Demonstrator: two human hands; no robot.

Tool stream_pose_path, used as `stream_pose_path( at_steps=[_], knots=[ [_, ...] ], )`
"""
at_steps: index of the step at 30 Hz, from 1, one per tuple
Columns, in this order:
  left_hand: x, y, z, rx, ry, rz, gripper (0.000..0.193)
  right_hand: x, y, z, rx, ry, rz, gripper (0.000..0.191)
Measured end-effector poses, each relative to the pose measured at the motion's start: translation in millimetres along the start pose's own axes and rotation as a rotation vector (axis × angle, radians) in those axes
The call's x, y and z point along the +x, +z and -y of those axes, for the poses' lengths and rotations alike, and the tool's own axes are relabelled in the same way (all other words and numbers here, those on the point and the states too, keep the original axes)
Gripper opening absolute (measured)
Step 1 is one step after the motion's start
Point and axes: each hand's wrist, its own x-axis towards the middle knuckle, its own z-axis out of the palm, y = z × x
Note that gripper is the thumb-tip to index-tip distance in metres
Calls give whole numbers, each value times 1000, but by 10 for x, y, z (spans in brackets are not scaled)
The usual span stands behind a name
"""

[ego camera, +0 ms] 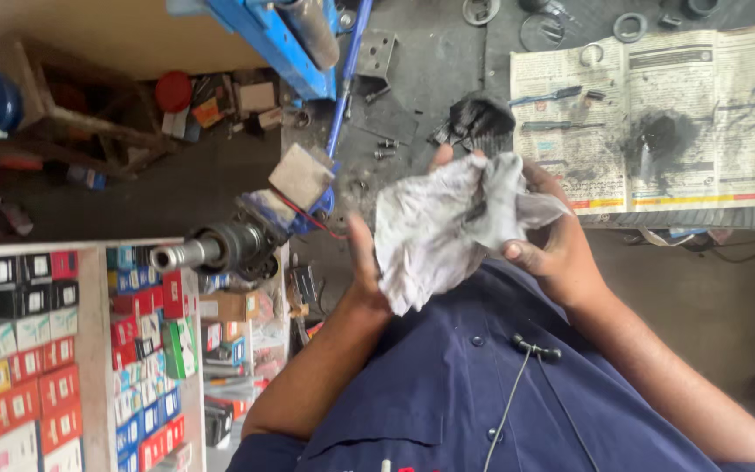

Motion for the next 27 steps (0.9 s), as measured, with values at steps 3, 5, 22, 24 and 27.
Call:
stream_pose_path(
  at_steps=[3,5,22,24,27],
  knots=[
    [-43,-65,-110,224,-118,-21,77,59,69,-24,26,163,-112,68],
    [-139,-194,-167,405,-212,-72,66,92,93,-54,79,298,-214,47],
    [-207,-510,-261,1872,269,128,55,-192,663,-258,863,516,157,82],
    [-184,-542,-262,1862,173,180,57,-221,618,-182,679,329,282,85],
    [-134,-664,-315,1774,136,250,54,-161,368,-85,272,271,442,82]
  ],
)
